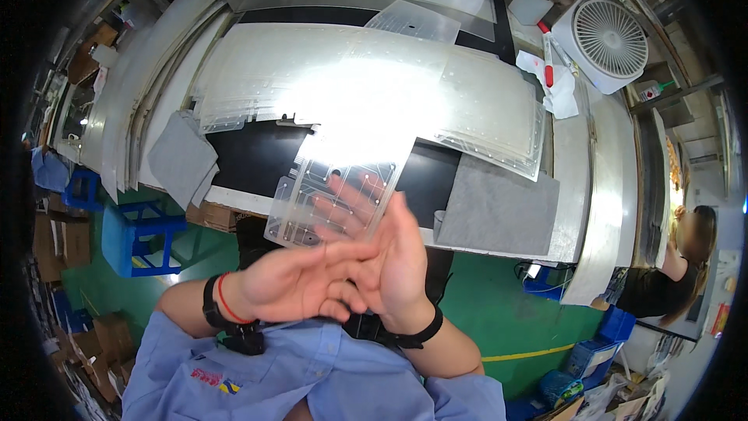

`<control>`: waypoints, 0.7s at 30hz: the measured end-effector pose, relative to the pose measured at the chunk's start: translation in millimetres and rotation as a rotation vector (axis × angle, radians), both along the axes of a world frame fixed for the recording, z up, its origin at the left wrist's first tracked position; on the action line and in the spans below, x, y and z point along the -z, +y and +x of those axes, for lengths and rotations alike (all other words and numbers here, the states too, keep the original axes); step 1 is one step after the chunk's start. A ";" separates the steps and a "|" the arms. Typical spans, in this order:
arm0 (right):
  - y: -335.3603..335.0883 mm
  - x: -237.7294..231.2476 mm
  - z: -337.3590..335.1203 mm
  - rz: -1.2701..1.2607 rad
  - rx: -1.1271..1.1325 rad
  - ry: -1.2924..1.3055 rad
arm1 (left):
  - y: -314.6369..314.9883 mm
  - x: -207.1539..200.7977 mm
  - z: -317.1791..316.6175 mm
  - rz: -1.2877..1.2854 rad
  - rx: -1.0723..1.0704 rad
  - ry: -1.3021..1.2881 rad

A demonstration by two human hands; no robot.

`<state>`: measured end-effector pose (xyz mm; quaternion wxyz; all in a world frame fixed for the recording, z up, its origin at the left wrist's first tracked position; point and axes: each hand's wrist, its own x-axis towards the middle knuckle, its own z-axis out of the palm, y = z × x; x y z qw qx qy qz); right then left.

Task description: Sorting and inspecting thin metallic or plastic sheets at a workstation.

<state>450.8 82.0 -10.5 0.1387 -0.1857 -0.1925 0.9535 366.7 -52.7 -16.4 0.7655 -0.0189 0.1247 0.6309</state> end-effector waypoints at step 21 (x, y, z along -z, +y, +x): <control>-20.7 -43.8 14.8 0.635 -0.153 0.561 | -31.4 -51.4 -53.4 0.495 -0.973 2.532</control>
